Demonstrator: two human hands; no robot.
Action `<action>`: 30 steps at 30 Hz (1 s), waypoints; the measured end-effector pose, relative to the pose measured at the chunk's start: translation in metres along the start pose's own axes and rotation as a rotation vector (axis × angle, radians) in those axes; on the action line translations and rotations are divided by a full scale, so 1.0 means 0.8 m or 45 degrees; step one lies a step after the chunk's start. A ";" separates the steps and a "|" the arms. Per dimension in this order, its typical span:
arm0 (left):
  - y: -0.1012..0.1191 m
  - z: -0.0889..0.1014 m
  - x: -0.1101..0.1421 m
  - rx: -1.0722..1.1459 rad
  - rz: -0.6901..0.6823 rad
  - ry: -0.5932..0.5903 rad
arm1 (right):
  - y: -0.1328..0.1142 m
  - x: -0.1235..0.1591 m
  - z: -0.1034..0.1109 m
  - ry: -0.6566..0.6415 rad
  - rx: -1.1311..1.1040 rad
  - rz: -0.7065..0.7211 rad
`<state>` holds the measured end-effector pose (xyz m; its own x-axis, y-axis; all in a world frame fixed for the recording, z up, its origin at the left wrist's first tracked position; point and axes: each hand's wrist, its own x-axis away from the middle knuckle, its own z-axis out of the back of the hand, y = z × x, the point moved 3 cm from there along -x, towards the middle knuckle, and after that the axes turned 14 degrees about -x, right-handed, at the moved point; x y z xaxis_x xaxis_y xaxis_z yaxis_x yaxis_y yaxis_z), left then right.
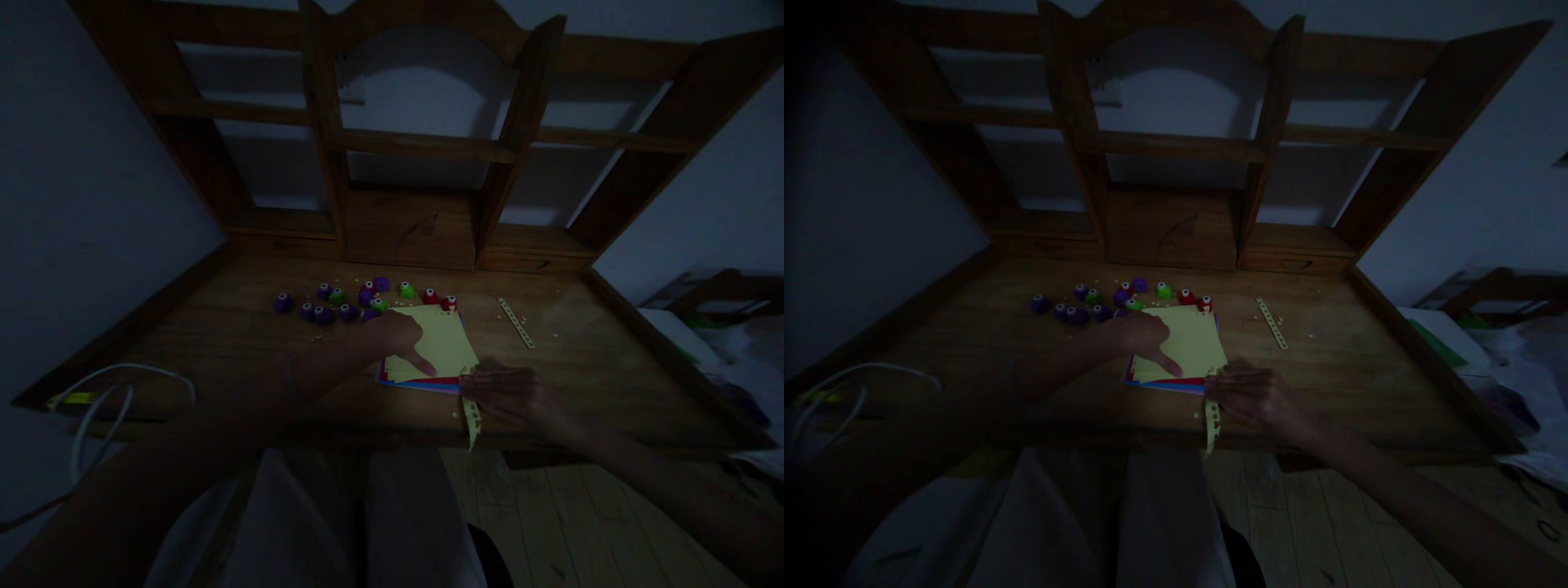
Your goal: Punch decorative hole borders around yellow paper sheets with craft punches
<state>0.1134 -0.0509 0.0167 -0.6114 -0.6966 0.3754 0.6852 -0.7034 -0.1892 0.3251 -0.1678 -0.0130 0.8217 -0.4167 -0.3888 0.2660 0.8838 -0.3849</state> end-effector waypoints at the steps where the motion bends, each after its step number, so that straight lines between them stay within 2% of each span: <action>1: 0.001 0.001 0.001 -0.034 -0.024 -0.022 | 0.001 0.004 0.000 -0.011 -0.024 -0.014; 8: 0.006 0.008 0.008 -0.090 -0.067 -0.068 | -0.008 0.013 0.010 -0.092 -0.086 -0.106; 12: 0.008 0.010 0.013 -0.076 -0.071 -0.065 | -0.018 0.023 0.015 -0.025 -0.166 -0.245; 15: 0.007 0.012 0.016 -0.040 -0.069 -0.049 | -0.015 0.033 0.027 0.241 -0.336 -0.587; 18: -0.001 0.008 0.016 0.063 -0.067 -0.016 | 0.007 0.040 0.052 0.710 -0.523 -1.025; 19: -0.006 0.003 0.016 0.116 -0.071 -0.012 | 0.018 0.042 0.062 0.865 -0.563 -1.117; 21: -0.019 -0.011 0.015 0.262 -0.087 -0.016 | 0.045 0.042 0.079 0.971 -0.693 -1.232; 22: -0.027 -0.019 0.015 0.365 -0.104 0.023 | 0.061 0.043 0.086 0.972 -0.761 -1.277; 24: -0.046 -0.033 0.014 0.567 -0.051 0.259 | 0.090 0.047 0.096 0.921 -0.745 -1.409; 27: -0.070 -0.047 0.015 0.670 0.082 0.684 | 0.119 0.053 0.109 0.831 -0.349 -1.515; 29: -0.074 -0.049 0.014 0.672 0.060 0.784 | 0.126 0.048 0.116 0.835 -0.059 -1.480; 30: -0.074 -0.048 0.012 0.658 0.035 0.788 | 0.126 0.041 0.118 0.843 0.047 -1.431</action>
<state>0.0521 -0.0212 -0.0030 -0.5963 -0.7712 -0.2230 0.7069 -0.6361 0.3094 0.4266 -0.0723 0.0147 -0.2581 -0.9428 -0.2112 0.6630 -0.0138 -0.7485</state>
